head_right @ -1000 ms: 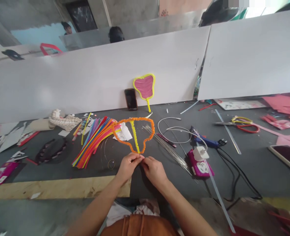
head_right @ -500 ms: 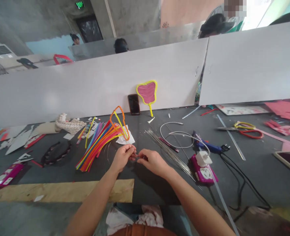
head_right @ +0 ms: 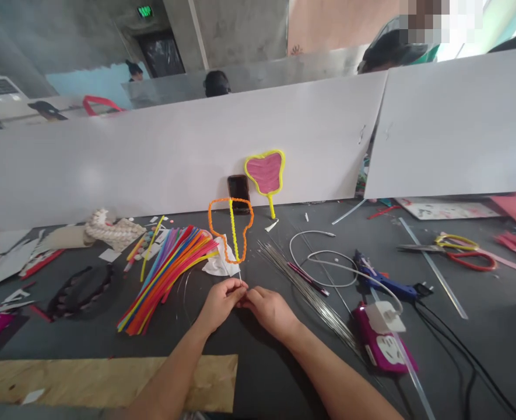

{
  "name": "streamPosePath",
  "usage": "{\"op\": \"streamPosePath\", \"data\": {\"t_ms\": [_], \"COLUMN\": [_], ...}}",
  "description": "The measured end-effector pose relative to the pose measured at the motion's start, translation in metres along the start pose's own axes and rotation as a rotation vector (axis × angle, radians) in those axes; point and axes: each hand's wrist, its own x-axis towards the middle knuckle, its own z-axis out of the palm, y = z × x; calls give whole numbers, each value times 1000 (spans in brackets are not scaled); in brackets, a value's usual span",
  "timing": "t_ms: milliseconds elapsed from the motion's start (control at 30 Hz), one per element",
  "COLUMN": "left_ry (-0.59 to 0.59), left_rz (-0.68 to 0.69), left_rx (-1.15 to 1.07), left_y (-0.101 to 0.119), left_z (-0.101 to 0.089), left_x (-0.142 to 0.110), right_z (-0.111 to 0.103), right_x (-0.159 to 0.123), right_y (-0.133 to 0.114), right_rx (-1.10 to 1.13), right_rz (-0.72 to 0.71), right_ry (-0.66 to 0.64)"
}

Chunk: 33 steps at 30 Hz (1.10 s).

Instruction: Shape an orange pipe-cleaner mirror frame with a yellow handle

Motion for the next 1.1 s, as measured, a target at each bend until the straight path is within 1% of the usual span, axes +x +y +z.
{"op": "streamPosePath", "data": {"t_ms": [100, 200, 300, 400, 600, 833, 933, 1033, 1100], "left_ry": [5, 29, 55, 59, 41, 2, -1, 5, 16], "left_rz": [4, -37, -102, -119, -81, -82, -29, 30, 31], "left_rx": [19, -11, -74, -95, -86, -123, -82, 12, 52], "left_y": [3, 5, 4, 3, 1, 1, 3, 3, 1], "left_z": [-1, -1, -2, -3, -1, 0, 0, 1, 2], "left_x": [0, 0, 0, -1, -3, -5, -5, -6, -7], "right_z": [1, -1, -3, -5, -6, -5, -4, -4, -5], "right_x": [0, 0, 0, 1, 1, -1, -2, -2, -2], "right_y": [0, 4, 7, 8, 5, 5, 6, 6, 6], "right_rx": [2, 74, 145, 157, 170, 102, 80, 86, 116], "right_rz": [70, 120, 135, 146, 143, 105, 102, 123, 151], "right_ry": [36, 47, 38, 40, 10, -5, -8, 8, 24]}}
